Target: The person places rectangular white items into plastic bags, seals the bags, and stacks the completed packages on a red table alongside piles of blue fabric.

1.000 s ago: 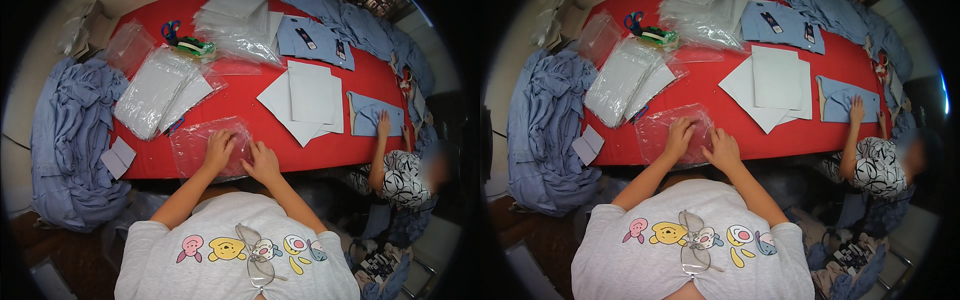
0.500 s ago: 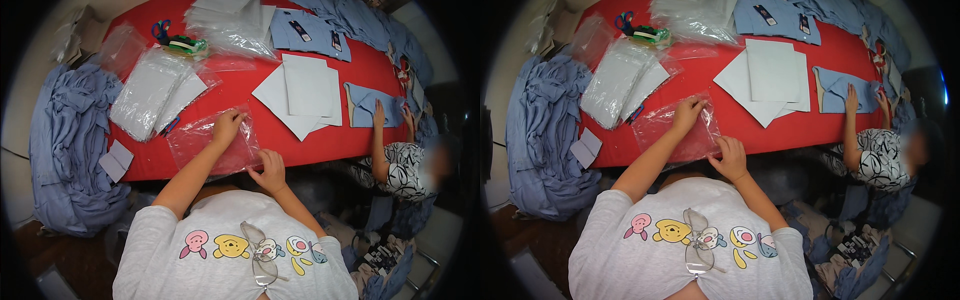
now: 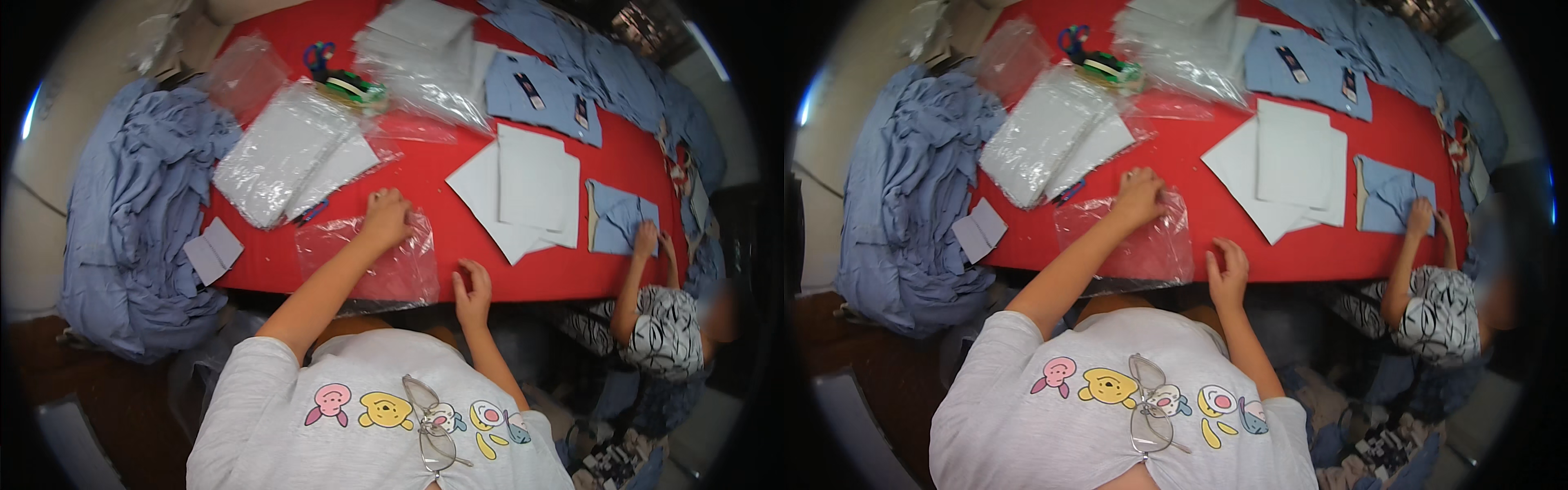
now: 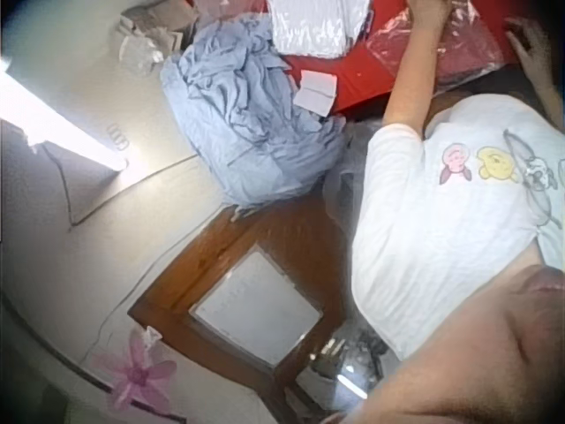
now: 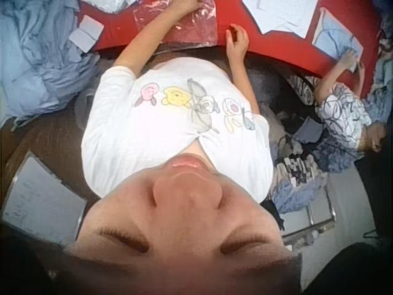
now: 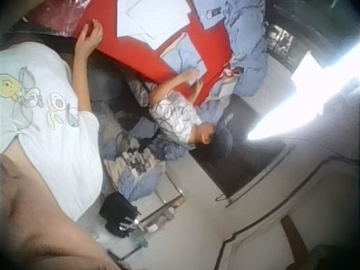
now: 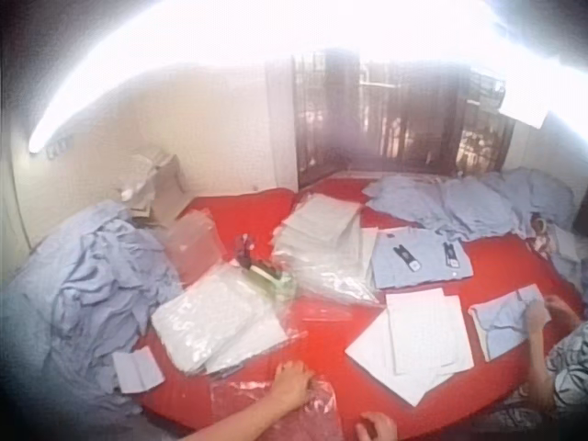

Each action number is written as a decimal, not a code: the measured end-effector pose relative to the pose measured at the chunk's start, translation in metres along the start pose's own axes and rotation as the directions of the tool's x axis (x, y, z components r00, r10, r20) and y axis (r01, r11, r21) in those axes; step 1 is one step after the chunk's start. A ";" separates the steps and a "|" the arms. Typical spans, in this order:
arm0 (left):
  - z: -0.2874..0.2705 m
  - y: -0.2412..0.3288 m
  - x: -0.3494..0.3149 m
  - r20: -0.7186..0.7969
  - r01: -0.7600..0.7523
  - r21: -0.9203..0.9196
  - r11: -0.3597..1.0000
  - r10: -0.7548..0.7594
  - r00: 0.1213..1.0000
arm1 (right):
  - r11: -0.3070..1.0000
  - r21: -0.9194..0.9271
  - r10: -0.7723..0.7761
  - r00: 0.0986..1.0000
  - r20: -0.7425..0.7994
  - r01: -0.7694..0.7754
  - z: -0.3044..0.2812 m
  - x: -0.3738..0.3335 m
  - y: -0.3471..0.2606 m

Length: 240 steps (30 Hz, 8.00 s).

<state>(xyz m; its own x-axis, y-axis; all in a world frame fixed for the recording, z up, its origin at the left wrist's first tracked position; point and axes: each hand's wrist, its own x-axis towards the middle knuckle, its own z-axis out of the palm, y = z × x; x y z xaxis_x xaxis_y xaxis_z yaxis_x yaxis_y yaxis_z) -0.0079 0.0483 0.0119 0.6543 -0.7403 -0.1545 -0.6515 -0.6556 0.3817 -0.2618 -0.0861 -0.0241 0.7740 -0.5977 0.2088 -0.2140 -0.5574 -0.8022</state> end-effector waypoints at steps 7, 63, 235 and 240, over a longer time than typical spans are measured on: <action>-0.089 -0.068 -0.029 0.019 0.013 -0.497 0.868 -0.004 1.000 | 0.903 0.351 0.285 0.957 -0.061 -0.247 0.018 0.027 0.041; -0.219 -0.443 0.188 -0.372 0.397 0.020 0.917 -0.362 0.855 | 0.723 0.414 0.657 0.737 -0.161 -0.553 0.085 0.009 -0.070; -0.220 -0.433 0.139 -0.150 -0.753 -0.658 -0.022 -0.976 0.160 | 0.982 -0.070 -0.149 0.949 0.278 0.174 0.223 0.238 -0.196; -0.145 -0.445 0.164 0.067 -0.753 -0.653 -0.084 -0.996 0.053 | 0.908 -0.345 -0.161 0.958 0.237 0.238 0.293 0.306 -0.203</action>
<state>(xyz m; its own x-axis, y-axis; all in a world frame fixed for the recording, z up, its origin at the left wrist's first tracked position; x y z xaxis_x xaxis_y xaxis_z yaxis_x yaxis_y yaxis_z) 0.4456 0.2404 -0.0510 0.6578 0.6043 -0.4495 -0.1877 0.7095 0.6792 0.1927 0.0131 0.0386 0.9172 -0.3461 0.1971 -0.2152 -0.8471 -0.4860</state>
